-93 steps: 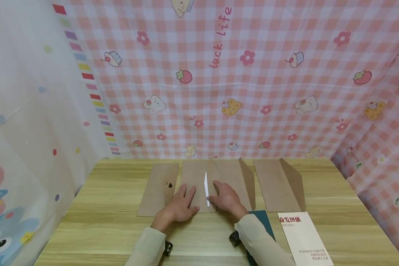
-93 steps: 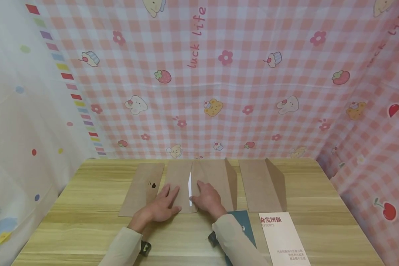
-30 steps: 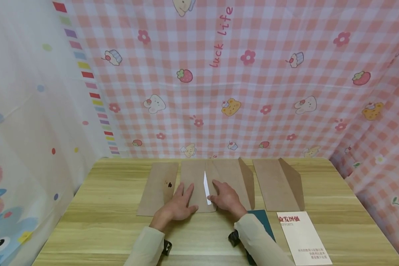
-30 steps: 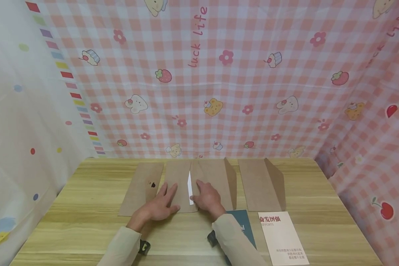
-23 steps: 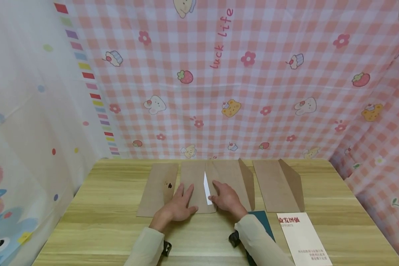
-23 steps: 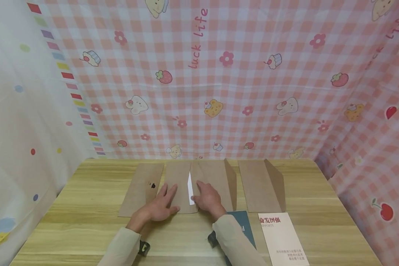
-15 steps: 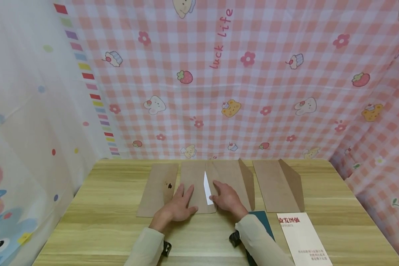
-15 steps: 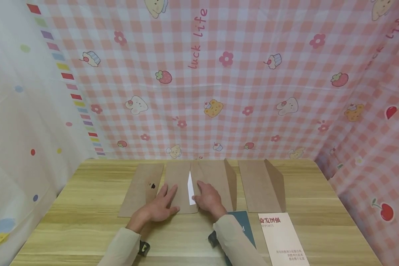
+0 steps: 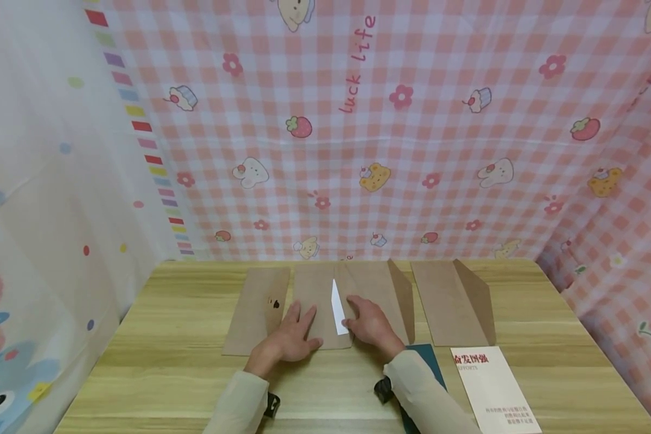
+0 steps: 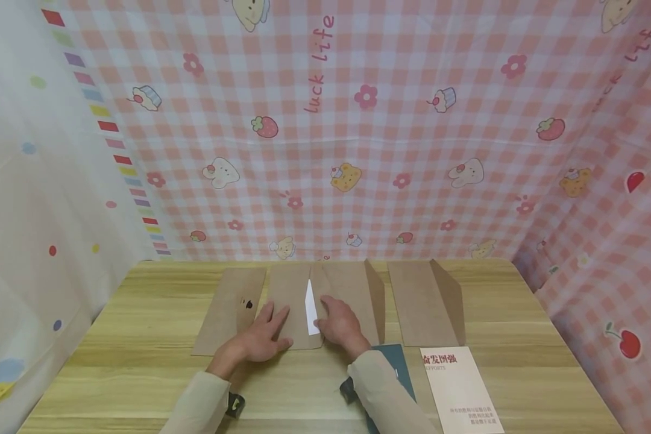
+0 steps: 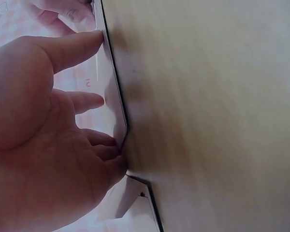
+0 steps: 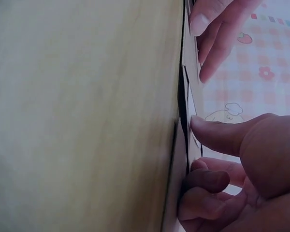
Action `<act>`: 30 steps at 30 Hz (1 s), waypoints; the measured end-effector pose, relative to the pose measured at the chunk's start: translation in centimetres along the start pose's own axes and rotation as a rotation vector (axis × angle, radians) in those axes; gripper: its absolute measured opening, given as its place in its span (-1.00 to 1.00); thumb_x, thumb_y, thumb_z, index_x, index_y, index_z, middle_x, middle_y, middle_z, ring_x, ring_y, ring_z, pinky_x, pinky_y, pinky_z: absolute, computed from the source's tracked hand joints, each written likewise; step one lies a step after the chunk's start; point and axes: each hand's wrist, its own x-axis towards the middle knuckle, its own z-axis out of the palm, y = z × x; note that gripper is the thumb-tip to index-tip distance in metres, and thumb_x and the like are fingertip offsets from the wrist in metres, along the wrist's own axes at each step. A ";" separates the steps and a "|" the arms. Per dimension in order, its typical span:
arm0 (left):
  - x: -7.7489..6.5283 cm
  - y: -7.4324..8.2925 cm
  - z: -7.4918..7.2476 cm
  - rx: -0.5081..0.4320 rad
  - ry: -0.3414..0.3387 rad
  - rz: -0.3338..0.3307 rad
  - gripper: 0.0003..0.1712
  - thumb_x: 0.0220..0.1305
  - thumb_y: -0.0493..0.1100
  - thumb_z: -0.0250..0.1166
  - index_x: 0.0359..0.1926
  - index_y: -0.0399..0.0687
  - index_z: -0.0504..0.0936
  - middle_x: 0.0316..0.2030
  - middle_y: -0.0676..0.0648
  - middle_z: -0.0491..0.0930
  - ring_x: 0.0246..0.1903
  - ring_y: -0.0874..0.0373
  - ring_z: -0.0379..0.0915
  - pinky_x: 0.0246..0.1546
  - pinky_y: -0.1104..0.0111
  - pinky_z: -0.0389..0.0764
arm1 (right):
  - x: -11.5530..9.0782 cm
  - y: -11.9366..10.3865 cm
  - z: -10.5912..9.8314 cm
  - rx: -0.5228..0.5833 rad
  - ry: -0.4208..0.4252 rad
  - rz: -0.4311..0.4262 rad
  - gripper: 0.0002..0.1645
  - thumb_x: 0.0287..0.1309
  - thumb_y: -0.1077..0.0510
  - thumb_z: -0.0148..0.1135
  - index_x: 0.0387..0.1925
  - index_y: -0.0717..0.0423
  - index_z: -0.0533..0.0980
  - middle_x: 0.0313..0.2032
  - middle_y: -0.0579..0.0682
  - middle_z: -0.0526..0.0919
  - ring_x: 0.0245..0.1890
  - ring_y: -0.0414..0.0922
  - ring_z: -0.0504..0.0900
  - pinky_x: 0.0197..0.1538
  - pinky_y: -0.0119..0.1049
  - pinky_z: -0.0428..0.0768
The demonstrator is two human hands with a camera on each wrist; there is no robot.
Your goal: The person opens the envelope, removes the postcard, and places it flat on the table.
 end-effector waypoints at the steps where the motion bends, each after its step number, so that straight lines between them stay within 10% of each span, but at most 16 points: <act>1: 0.0 0.0 0.0 0.003 -0.002 -0.001 -0.17 0.41 0.07 0.18 0.53 -0.16 0.11 0.52 -0.44 -0.22 0.53 -0.25 -0.32 0.47 -0.09 -0.03 | 0.0 0.0 0.0 0.005 0.002 0.007 -0.38 0.11 0.24 0.40 0.21 0.32 0.46 0.15 0.29 0.58 0.21 0.21 0.50 0.29 0.08 0.42; 17: -0.1 0.2 -0.2 0.001 -0.015 -0.010 -0.19 0.41 0.07 0.18 0.52 -0.17 0.13 0.52 -0.43 -0.23 0.53 -0.24 -0.34 0.47 -0.08 -0.06 | -0.1 -0.6 -0.2 0.026 0.014 0.135 -0.26 0.10 0.17 0.45 0.31 0.17 0.40 0.24 0.28 0.50 0.25 0.20 0.47 0.28 0.11 0.43; 30: 0.1 0.0 0.1 0.017 -0.002 0.006 -0.18 0.41 0.06 0.18 0.52 -0.19 0.13 0.51 -0.45 -0.22 0.53 -0.24 -0.34 0.48 -0.06 -0.08 | -0.3 -0.5 0.1 0.040 0.015 0.012 -0.32 0.03 0.24 0.46 0.22 0.21 0.46 0.10 0.29 0.60 0.13 0.19 0.55 0.19 0.07 0.49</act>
